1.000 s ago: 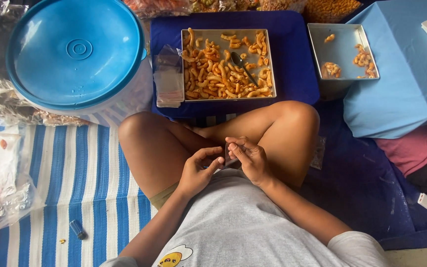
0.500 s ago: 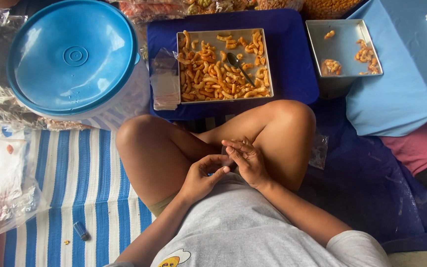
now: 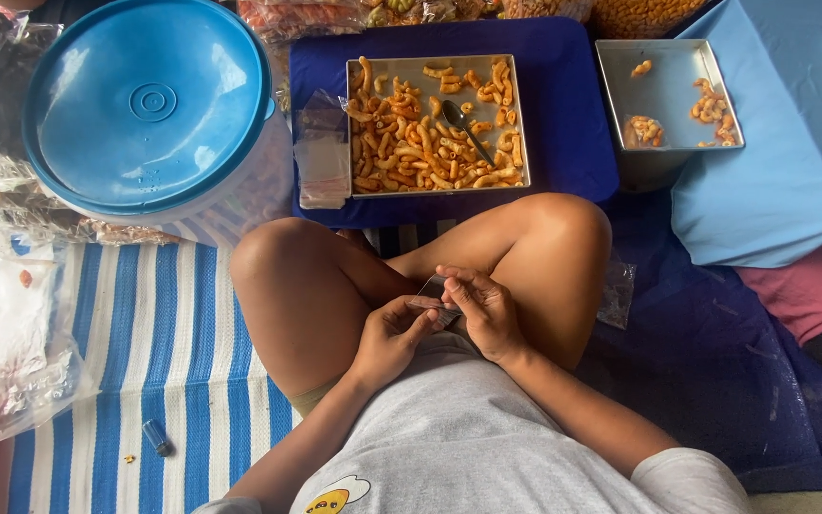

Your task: Manually portioning and packaging fried snacks into small plastic bags using a spoon.

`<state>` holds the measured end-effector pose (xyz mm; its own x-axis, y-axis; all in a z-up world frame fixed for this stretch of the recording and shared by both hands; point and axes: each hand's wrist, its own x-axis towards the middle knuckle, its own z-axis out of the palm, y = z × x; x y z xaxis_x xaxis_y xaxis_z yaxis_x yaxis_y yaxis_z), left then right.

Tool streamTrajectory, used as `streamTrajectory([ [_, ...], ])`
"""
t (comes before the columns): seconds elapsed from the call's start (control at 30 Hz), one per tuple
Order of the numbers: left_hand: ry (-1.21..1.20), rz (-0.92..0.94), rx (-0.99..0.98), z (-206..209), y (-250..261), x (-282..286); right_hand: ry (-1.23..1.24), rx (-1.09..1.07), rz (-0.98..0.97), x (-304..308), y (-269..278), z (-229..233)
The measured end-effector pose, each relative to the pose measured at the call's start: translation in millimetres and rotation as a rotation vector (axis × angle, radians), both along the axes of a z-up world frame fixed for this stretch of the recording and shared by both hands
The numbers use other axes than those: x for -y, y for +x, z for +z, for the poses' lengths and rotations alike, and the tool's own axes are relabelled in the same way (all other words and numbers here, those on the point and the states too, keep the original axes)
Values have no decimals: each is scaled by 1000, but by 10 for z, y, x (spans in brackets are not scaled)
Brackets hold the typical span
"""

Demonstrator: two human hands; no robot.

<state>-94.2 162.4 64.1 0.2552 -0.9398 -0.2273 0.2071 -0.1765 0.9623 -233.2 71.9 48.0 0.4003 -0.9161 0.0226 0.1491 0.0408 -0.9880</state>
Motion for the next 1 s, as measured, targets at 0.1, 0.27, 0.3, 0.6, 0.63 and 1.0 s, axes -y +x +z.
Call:
streamTrajectory([
  [0.1, -19, 18, -25, -92, -18, -11, 9, -5, -17, 18, -17, -60],
  [0.27, -65, 35, -81, -167, -37, -30, -5, -36, -10, 15, -52, -123],
  [0.3, -94, 45, -117, -174, -44, -26, 2, -29, -11, 15, -51, -121],
  [0.6, -200, 44, -208, -140, -53, -24, 1, -35, -37, 8, -32, -111],
  [0.63, -195, 41, -208, -126, -54, -27, -20, -49, -38, 9, -36, -107],
  [1.0, -159, 47, -191, -314, 29, -35, -16, -65, -1, -1, -44, -141],
])
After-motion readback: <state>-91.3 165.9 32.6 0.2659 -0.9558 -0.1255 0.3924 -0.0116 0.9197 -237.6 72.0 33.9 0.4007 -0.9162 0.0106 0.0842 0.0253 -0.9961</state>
